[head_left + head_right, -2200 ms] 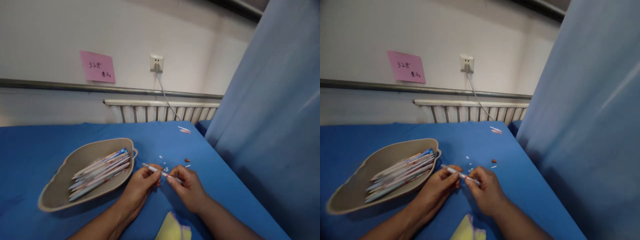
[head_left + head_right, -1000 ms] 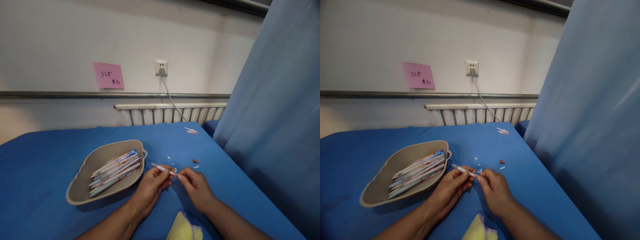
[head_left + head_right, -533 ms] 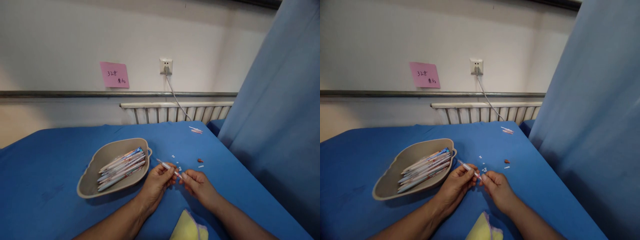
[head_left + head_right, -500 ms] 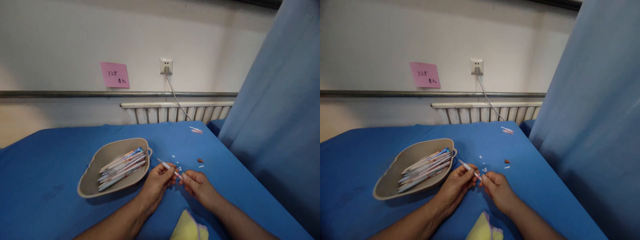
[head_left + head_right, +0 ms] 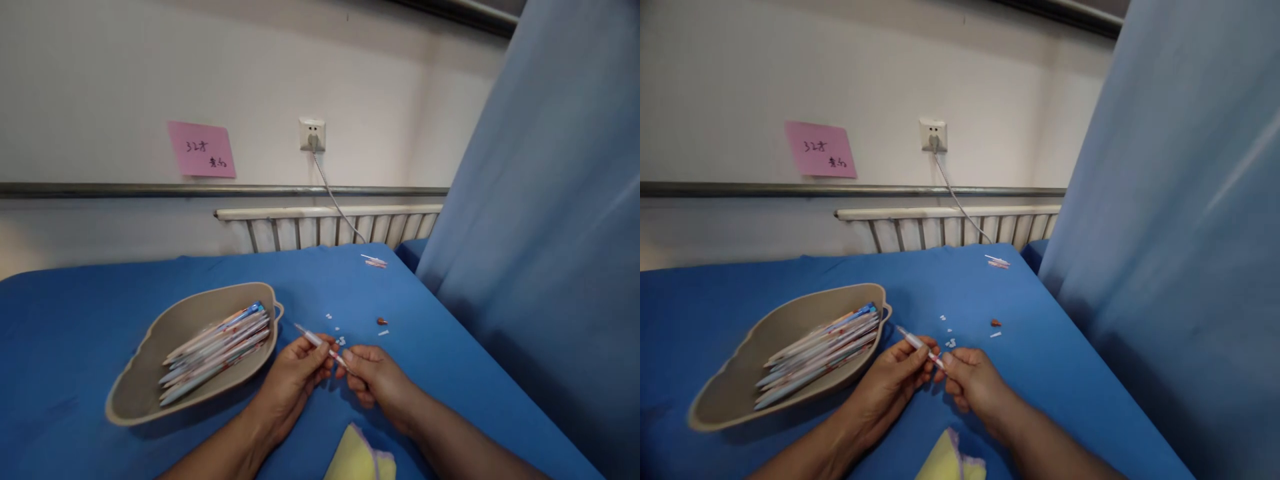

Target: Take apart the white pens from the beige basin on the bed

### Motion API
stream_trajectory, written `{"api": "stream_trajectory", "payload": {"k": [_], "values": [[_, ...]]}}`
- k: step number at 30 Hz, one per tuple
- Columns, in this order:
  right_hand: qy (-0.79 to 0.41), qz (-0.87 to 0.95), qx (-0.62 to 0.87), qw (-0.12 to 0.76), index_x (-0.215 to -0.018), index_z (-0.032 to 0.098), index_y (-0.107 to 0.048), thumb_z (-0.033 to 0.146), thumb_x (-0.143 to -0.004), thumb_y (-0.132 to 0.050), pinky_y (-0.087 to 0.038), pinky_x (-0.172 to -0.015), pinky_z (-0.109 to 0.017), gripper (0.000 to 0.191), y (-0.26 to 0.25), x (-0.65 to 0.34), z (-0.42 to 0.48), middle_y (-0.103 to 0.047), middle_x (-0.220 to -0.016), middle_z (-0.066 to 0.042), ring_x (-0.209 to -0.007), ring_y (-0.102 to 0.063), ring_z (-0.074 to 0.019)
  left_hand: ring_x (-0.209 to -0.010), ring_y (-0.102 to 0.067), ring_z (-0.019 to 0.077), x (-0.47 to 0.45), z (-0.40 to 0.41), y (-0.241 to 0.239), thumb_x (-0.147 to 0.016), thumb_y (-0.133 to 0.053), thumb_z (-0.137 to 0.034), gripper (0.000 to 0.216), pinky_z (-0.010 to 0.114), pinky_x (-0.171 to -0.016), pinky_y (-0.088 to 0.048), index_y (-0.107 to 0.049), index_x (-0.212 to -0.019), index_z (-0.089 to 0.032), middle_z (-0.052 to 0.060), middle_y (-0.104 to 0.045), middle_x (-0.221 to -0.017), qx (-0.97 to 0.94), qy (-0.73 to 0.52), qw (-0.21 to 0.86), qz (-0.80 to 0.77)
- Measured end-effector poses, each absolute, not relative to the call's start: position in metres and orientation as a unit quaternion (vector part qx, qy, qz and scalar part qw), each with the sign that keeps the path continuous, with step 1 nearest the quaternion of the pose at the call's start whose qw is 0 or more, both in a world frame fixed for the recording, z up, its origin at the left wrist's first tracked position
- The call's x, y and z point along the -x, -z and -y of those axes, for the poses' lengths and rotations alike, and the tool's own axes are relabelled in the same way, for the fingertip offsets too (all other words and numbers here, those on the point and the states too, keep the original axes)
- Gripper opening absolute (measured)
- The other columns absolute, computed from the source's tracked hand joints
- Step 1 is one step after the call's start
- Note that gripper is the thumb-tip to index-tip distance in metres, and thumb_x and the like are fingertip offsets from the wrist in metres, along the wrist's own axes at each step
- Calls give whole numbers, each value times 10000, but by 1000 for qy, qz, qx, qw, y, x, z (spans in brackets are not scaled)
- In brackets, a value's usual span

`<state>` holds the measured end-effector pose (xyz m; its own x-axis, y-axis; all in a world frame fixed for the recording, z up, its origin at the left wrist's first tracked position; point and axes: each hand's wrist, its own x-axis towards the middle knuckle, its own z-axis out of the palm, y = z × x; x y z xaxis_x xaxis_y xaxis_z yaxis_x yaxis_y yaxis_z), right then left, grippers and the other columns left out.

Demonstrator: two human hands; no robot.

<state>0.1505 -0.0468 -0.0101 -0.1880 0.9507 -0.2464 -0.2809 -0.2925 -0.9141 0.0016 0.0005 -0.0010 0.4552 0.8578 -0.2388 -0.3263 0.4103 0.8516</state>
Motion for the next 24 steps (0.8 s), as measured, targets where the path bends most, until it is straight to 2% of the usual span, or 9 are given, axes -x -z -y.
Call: {"api": "stream_trajectory", "payload": {"k": [4, 8, 12, 15, 17, 21, 24], "values": [[-657, 375, 447, 477, -739, 180, -490, 611, -708, -617, -148, -382, -195, 450, 10, -147, 44, -341, -476, 109, -376, -219, -37, -586, -591, 94, -4, -1, -3, -601, -823, -245, 335, 202, -594, -477, -664, -872, -130, 30, -684, -743, -367, -405, 748, -377], [-566, 412, 469, 538, -735, 189, -465, 524, -633, -725, -241, -434, -187, 435, 18, -141, 40, -456, -547, 85, -440, -317, -44, -590, -603, 98, -5, -3, -4, -555, -843, -242, 385, 203, -596, -495, -636, -864, -141, 16, -685, -732, -356, -418, 735, -398], [-473, 473, 507, 544, -706, 180, -511, 461, -729, -659, -276, -481, -201, 319, 27, -141, 40, -487, -579, 57, -513, -370, -72, -560, -592, 84, -6, -3, -3, -550, -848, -258, 375, 179, -551, -474, -599, -805, -139, 5, -678, -692, -367, -413, 724, -414], [-445, 503, 533, 515, -676, 177, -524, 472, -784, -594, -279, -467, -208, 322, 30, -144, 46, -479, -564, 49, -496, -379, -78, -559, -588, 84, -4, 1, -1, -573, -837, -282, 351, 172, -528, -448, -597, -781, -130, 13, -677, -687, -379, -406, 725, -407], [-452, 511, 542, 492, -643, 179, -511, 520, -794, -561, -285, -452, -210, 376, 29, -145, 49, -465, -529, 49, -471, -391, -82, -551, -583, 85, -3, 4, 0, -590, -826, -304, 346, 177, -517, -436, -596, -779, -129, 26, -684, -709, -387, -403, 731, -393], [-550, 477, 506, 462, -642, 186, -493, 618, -757, -540, -225, -385, -207, 450, 24, -147, 52, -449, -462, 59, -362, -329, -66, -558, -605, 107, -2, 8, 2, -615, -811, -342, 359, 191, -508, -414, -579, -797, -137, 45, -691, -721, -393, -401, 743, -364], [-612, 451, 469, 449, -669, 180, -514, 623, -747, -550, -180, -363, -207, 452, 19, -148, 54, -429, -426, 66, -331, -285, -59, -569, -628, 131, -3, 11, 3, -631, -796, -375, 374, 205, -527, -416, -570, -808, -137, 46, -684, -692, -397, -391, 757, -341]]}}
